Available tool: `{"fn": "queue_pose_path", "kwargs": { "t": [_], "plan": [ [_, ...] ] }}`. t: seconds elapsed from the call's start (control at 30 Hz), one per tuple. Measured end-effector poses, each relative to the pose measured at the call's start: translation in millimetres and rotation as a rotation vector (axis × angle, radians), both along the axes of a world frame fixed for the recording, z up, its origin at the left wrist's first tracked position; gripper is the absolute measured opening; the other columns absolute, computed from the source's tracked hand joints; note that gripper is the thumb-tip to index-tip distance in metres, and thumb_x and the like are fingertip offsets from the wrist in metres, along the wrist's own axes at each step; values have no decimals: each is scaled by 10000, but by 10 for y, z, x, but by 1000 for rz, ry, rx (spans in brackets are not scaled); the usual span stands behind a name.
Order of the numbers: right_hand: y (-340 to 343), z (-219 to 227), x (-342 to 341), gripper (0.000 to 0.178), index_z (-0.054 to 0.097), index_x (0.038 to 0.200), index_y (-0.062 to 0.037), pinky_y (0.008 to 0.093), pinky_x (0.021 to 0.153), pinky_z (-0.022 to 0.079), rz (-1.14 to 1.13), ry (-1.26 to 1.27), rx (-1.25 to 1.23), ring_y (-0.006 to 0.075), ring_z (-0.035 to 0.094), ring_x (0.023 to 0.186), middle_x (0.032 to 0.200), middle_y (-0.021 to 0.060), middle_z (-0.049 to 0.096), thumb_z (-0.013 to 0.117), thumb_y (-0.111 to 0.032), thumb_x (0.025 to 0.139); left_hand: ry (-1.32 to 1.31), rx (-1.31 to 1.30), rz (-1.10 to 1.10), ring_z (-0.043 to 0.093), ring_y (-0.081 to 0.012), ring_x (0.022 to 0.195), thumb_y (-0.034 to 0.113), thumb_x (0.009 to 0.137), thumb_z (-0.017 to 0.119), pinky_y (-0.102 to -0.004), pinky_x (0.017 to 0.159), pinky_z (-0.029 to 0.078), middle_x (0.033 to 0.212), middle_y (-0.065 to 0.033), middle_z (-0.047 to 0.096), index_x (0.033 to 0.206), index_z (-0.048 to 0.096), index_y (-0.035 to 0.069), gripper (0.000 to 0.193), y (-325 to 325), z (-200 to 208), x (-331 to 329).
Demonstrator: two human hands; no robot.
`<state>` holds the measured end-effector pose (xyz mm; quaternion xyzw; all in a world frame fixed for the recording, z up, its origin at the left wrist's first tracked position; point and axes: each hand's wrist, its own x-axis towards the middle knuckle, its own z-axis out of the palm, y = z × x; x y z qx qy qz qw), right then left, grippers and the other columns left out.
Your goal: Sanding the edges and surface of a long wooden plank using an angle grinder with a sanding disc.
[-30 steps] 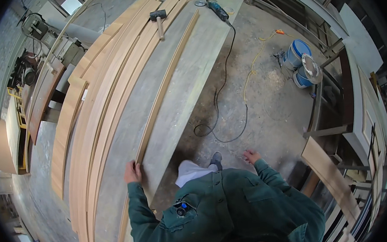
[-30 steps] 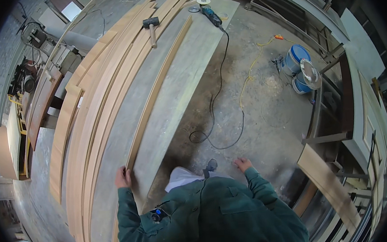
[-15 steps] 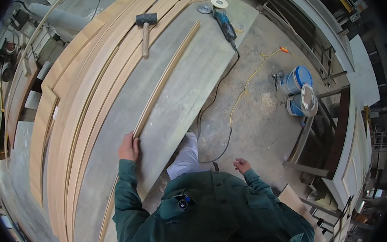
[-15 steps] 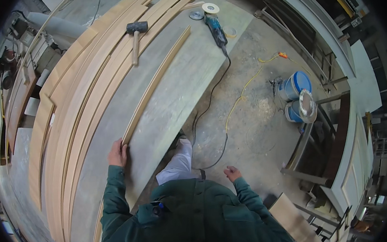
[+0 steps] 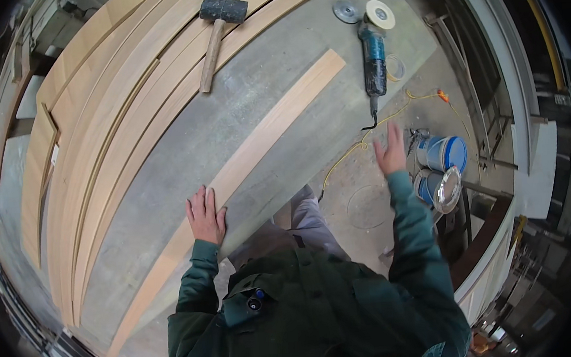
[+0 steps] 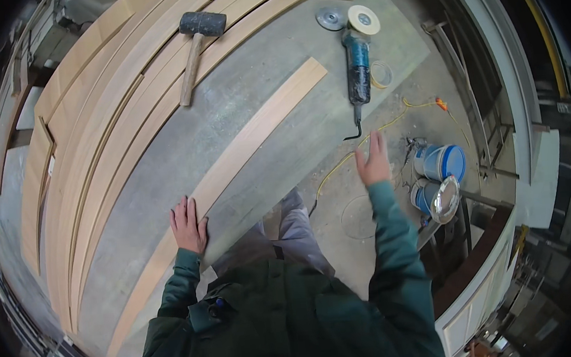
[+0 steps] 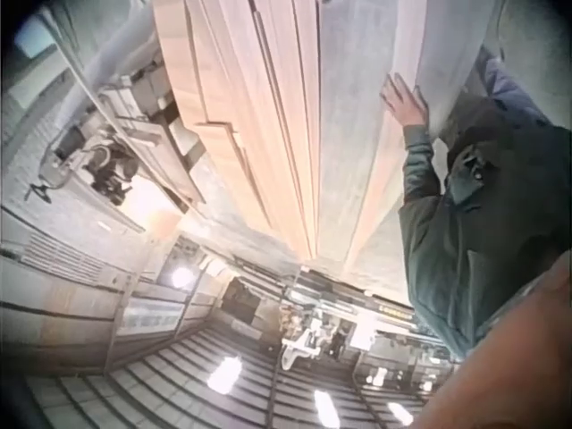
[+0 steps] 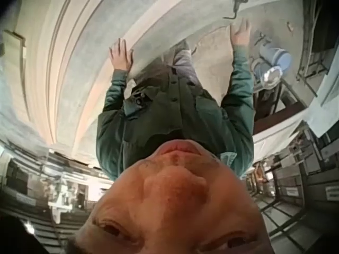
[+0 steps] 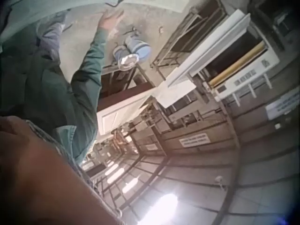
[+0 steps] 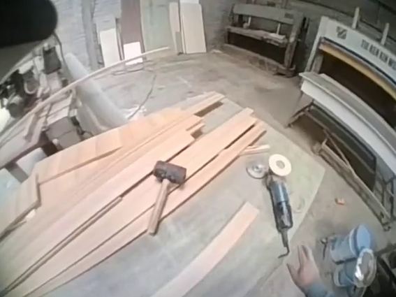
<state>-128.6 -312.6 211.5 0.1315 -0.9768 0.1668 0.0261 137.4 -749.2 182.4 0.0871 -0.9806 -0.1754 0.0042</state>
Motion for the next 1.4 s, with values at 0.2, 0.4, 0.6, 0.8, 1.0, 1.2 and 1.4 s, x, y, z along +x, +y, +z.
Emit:
{"fn": "queue_pose_path", "kwargs": {
  "t": [0.2,0.4,0.6,0.8,1.0,1.2,1.4],
  "plan": [
    [-467,-165,-2060,791,332,1397,79,443,1070,353,-131,-81,37,455,406,1279,1389,310,403,679,-358,836,14,-57,223,373,-313,1330,382,815,665,-532,1131,197,1456,-122,410,1413,401,49,733,403,-64,-580],
    [-518,-581,-2891,1131,281,1438,44,423,1096,358,-296,-201,49,378,439,1305,1420,267,418,806,-492,591,25,69,262,406,-313,1312,405,810,663,-525,1130,223,1390,-144,446,1351,440,35,692,549,44,-429],
    [190,-53,-2483,527,598,1180,10,378,814,545,-293,-875,-793,235,673,876,1015,128,679,708,-350,812,76,135,253,403,-314,1317,439,775,695,-579,1127,196,1408,-133,429,1375,431,85,745,759,-67,-320],
    [-258,504,-558,874,381,1360,-51,401,785,509,227,-1462,-1524,286,593,875,1092,103,548,781,-516,738,131,354,88,412,-375,1288,470,749,711,-591,1108,216,1399,-150,420,1382,435,97,785,1208,229,-517],
    [-1244,394,825,979,370,1365,-8,425,760,531,540,-2005,-1767,344,638,867,1065,156,550,836,-516,670,-364,1957,-222,453,-180,1204,295,714,858,-340,1029,369,1260,-87,531,1330,442,-6,802,2222,623,-390],
    [-1982,926,1583,577,504,1226,52,362,791,540,420,-1360,-994,254,655,877,1009,144,628,710,-262,787,212,1634,344,470,-182,1184,213,694,831,-347,1034,371,1285,-116,515,1379,356,-14,864,2093,439,493],
    [-2327,751,2429,390,551,1144,54,327,721,551,302,-1080,-959,233,672,812,958,141,653,640,-208,869,56,1297,710,606,-323,1037,300,645,833,-405,899,466,1101,-216,583,1275,385,-17,836,1919,592,1174]
  ]
}}
